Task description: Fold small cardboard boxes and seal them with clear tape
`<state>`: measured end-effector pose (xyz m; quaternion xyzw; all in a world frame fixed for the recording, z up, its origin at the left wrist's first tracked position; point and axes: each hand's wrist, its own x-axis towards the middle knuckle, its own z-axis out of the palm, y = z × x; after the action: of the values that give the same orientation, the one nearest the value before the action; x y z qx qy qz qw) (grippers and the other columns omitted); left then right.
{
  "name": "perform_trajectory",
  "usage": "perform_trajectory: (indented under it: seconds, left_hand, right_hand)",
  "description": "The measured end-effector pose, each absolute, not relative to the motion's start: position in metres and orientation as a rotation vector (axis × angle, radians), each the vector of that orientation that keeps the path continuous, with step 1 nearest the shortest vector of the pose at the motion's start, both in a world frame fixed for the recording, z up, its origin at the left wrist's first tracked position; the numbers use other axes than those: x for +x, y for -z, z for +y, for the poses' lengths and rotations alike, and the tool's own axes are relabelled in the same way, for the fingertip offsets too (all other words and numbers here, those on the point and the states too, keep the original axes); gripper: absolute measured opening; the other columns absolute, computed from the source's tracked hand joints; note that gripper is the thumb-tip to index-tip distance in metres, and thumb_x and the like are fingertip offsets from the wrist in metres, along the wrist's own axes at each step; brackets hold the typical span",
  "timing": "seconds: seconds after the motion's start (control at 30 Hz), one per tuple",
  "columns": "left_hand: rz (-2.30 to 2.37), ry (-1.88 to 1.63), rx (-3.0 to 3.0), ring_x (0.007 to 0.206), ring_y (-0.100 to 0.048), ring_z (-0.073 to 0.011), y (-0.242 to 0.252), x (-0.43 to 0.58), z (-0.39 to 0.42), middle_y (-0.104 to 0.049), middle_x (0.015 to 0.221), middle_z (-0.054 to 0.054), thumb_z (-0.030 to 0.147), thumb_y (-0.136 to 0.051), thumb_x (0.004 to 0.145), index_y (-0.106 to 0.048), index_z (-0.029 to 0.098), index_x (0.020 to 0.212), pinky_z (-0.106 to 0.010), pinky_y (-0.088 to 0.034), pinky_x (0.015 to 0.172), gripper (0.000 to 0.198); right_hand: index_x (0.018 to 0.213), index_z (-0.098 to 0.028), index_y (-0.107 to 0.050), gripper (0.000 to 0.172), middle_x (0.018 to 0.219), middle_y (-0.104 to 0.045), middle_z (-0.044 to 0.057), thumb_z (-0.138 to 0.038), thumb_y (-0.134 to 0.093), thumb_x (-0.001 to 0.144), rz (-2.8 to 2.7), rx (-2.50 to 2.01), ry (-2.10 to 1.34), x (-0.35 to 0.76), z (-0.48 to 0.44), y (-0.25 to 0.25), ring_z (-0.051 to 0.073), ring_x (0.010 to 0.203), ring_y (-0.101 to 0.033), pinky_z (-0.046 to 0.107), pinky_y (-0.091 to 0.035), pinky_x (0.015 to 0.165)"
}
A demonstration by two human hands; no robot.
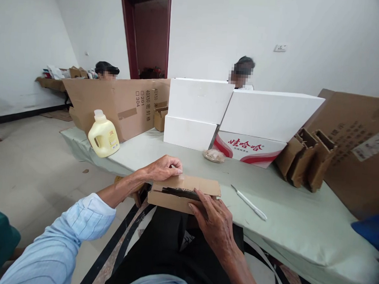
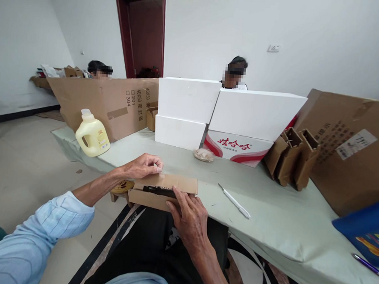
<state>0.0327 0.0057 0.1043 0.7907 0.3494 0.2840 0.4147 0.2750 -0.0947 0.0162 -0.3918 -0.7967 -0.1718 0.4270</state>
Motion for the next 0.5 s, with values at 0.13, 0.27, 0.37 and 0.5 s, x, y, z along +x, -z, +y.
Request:
perform_trajectory:
  seconds: [0.13, 0.27, 0.37, 0.5]
  left_hand:
    - [0.848, -0.738, 1.854, 0.063, -0.045, -0.009, -0.108, 0.03, 0.015, -0.051, 0.068, 0.005, 0.041, -0.073, 0.082, -0.06, 0.017, 0.074, -0.024, -0.044, 0.066, 0.029]
    - [0.855, -0.766, 1.803, 0.072, -0.056, -0.0114, -0.112, 0.031, 0.028, -0.062, 0.075, 0.0, 0.042, -0.077, 0.079, -0.064, 0.016, 0.073, -0.029, -0.054, 0.079, 0.03]
    - [0.896, -0.787, 1.846, 0.072, -0.059, -0.0119, -0.109, 0.032, 0.047, -0.065, 0.076, -0.001, 0.042, -0.077, 0.077, -0.067, 0.016, 0.076, -0.029, -0.056, 0.076, 0.028]
    - [1.02, -0.785, 1.967, 0.072, -0.063, -0.0135, -0.104, 0.039, 0.088, -0.069, 0.076, -0.002, 0.043, -0.071, 0.078, -0.067, 0.016, 0.076, -0.029, -0.057, 0.074, 0.027]
  right_hand:
    - [0.144, -0.02, -0.062, 0.036, 0.104, -0.082, 0.008, -0.031, -0.059, 0.11, -1.975, -0.97, 0.434, 0.275, -0.097, -0.016, 0.024, 0.089, -0.077, 0.038, -0.059, 0.079]
    - [0.142, -0.017, -0.063, 0.035, 0.104, -0.082, 0.009, -0.03, -0.06, 0.109, -1.965, -0.968, 0.437, 0.275, -0.097, -0.015, 0.024, 0.089, -0.077, 0.038, -0.059, 0.079]
    - [0.141, -0.018, -0.063, 0.033, 0.104, -0.082, 0.008, -0.029, -0.059, 0.11, -1.961, -0.97, 0.422, 0.275, -0.097, -0.015, 0.023, 0.09, -0.077, 0.037, -0.058, 0.08]
    - [0.138, -0.017, -0.064, 0.031, 0.102, -0.081, 0.008, -0.028, -0.056, 0.111, -1.957, -0.987, 0.375, 0.275, -0.096, -0.017, 0.023, 0.088, -0.077, 0.037, -0.058, 0.08]
